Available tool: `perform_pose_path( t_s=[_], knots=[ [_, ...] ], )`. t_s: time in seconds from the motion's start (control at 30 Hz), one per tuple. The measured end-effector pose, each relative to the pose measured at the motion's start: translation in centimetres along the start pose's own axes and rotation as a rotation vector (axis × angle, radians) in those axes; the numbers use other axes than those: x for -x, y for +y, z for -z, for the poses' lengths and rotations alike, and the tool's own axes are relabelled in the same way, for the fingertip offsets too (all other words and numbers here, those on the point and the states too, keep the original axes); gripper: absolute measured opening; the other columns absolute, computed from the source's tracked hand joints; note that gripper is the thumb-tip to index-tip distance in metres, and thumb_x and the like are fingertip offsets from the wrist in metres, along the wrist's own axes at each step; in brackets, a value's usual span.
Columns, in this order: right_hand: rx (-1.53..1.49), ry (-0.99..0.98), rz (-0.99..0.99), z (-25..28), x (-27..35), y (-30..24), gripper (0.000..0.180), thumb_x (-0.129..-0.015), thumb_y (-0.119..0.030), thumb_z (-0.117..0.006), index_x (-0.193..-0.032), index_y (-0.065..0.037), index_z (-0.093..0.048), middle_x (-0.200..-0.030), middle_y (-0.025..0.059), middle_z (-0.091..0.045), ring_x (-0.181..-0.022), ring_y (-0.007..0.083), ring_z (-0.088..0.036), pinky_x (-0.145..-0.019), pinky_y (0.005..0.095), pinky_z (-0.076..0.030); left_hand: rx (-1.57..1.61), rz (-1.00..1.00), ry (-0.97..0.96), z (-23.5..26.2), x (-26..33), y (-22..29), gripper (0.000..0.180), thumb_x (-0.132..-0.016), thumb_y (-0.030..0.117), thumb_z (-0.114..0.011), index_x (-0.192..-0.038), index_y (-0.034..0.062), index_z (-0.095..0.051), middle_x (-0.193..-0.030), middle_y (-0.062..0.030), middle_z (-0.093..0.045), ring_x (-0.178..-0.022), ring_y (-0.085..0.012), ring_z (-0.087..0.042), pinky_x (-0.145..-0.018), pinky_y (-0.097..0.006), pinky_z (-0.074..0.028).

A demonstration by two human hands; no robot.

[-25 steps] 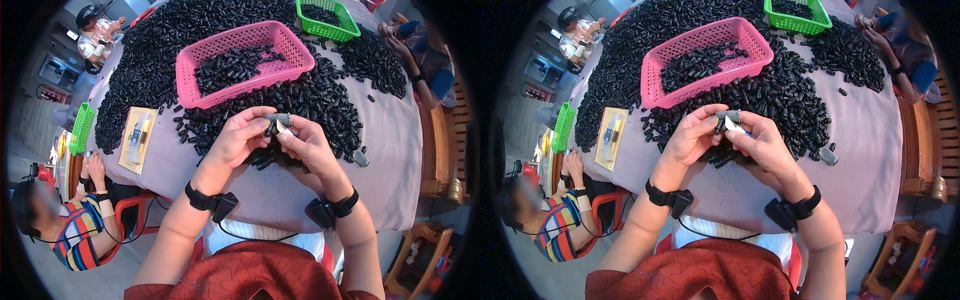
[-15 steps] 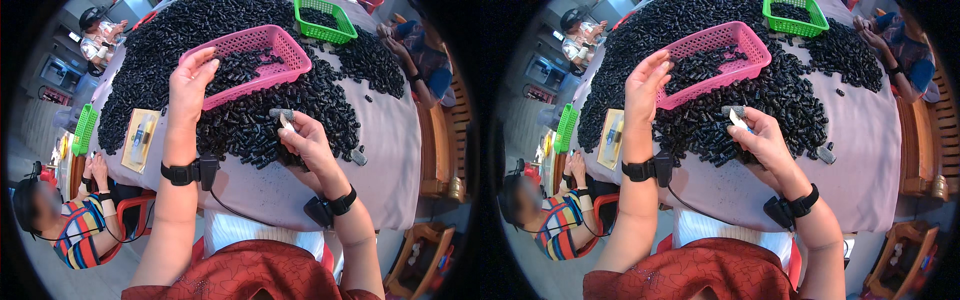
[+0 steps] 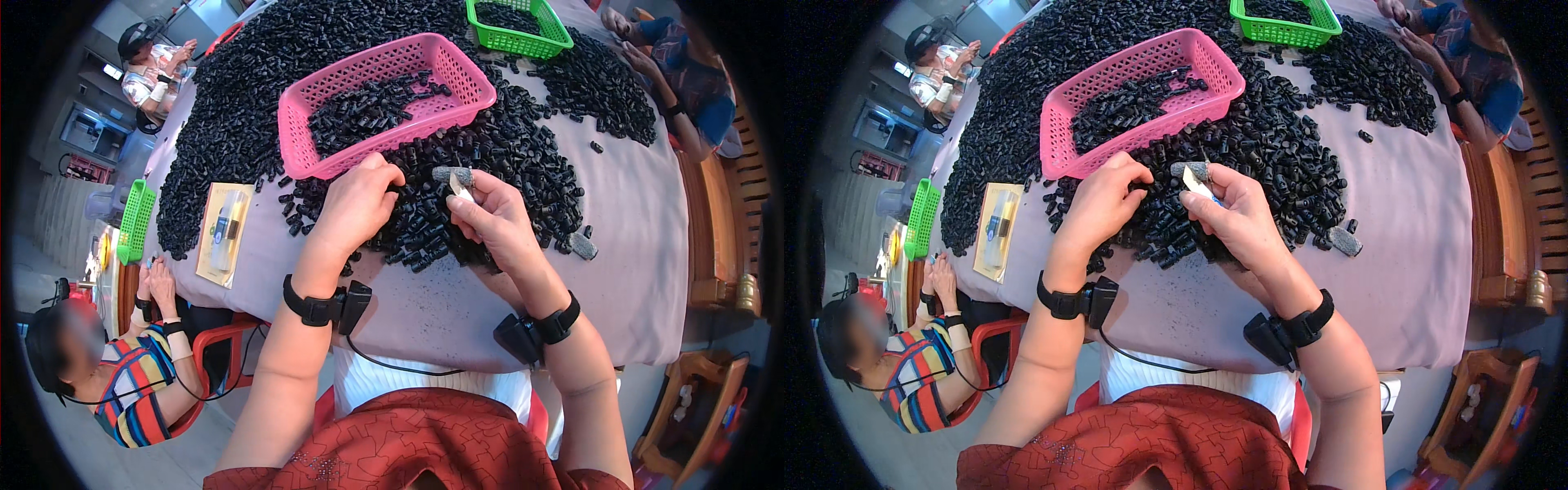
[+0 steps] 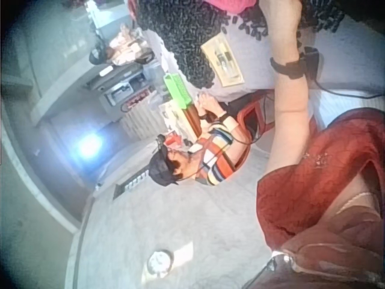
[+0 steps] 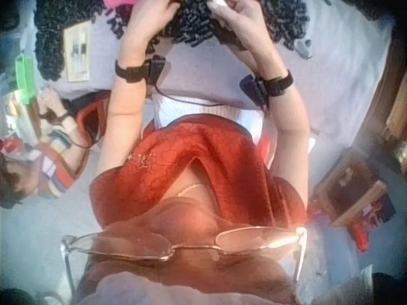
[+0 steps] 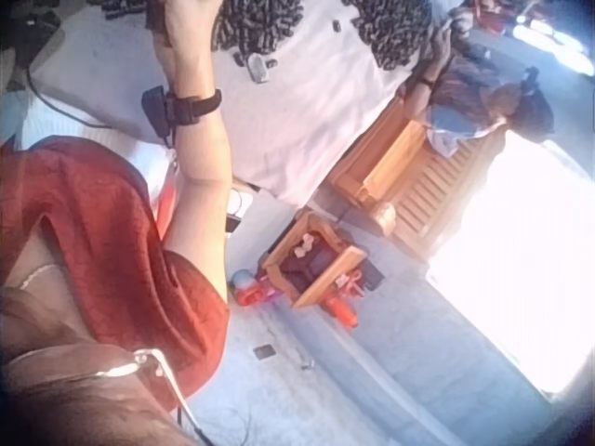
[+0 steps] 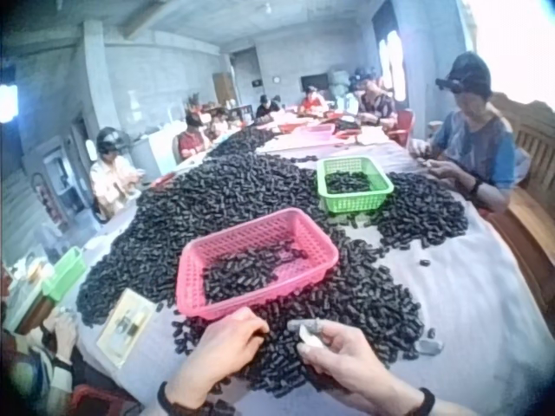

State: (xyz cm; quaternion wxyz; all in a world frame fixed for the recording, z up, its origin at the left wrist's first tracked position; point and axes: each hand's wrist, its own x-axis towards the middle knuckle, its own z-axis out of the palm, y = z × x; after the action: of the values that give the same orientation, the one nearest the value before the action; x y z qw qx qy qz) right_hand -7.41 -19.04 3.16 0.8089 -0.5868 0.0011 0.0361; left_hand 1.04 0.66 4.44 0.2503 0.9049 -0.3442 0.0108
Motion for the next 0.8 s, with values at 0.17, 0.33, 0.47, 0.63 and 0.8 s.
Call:
perform_pose_path(
  t_s=[0.17, 0.33, 0.47, 0.63, 0.8],
  knots=[
    [0.005, 0.011, -0.002, 0.1, 0.1, -0.1, 0.02, -0.087, -0.009, -0.062, -0.106, -0.003, -0.059, -0.076, -0.0038, -0.057, -0.062, 0.0004, -0.047, -0.052, 0.0154, -0.035, -0.125, -0.002, -0.029, -0.1, -0.3, 1.1, 0.02, -0.074, 0.007, -0.069, -0.09, 0.0047, -0.058, -0.089, -0.0104, -0.056, -0.086, -0.0311, -0.059, -0.073, -0.04, -0.047],
    [0.016, 0.013, -0.006, 0.0, 0.1, 0.0, 0.019, -0.087, -0.009, -0.062, -0.105, -0.003, -0.059, -0.076, -0.0042, -0.057, -0.062, 0.0004, -0.046, -0.052, 0.0158, -0.034, -0.13, -0.032, 0.005, -0.4, -0.3, 0.2, 0.019, -0.073, 0.008, -0.07, -0.087, 0.0039, -0.058, -0.087, -0.0106, -0.056, -0.084, -0.0301, -0.059, -0.072, -0.039, -0.047],
    [0.069, 0.026, 0.026, 0.1, 0.1, 0.1, 0.022, -0.086, -0.009, -0.063, -0.106, -0.001, -0.06, -0.078, -0.0044, -0.056, -0.063, 0.0008, -0.046, -0.053, 0.0166, -0.036, 0.06, 0.064, -0.004, 0.0, -0.2, 0.4, 0.018, -0.072, 0.007, -0.071, -0.086, 0.0027, -0.061, -0.079, -0.0071, -0.053, -0.073, -0.0197, -0.057, -0.065, -0.032, -0.046],
    [0.122, 0.057, 0.071, -0.3, 0.3, 0.0, 0.025, -0.085, -0.007, -0.063, -0.109, 0.0, -0.06, -0.084, -0.0026, -0.058, -0.067, 0.0017, -0.048, -0.056, 0.0174, -0.039, 0.525, 0.116, -0.053, -0.5, 0.5, 2.1, 0.012, -0.077, 0.004, -0.07, -0.086, 0.001, -0.061, -0.08, 0.0007, -0.055, -0.068, -0.0058, -0.053, -0.062, -0.022, -0.044],
    [0.137, 0.059, 0.082, -0.1, 0.2, 0.2, 0.025, -0.083, -0.005, -0.062, -0.108, 0.0, -0.06, -0.086, -0.0014, -0.059, -0.071, 0.0027, -0.05, -0.06, 0.019, -0.042, 0.856, 0.208, -0.217, -2.0, 0.7, 2.8, 0.011, -0.084, 0.002, -0.063, -0.095, 0.0004, -0.061, -0.084, 0.0013, -0.063, -0.075, -0.0038, -0.058, -0.068, -0.02, -0.048]
  ],
)
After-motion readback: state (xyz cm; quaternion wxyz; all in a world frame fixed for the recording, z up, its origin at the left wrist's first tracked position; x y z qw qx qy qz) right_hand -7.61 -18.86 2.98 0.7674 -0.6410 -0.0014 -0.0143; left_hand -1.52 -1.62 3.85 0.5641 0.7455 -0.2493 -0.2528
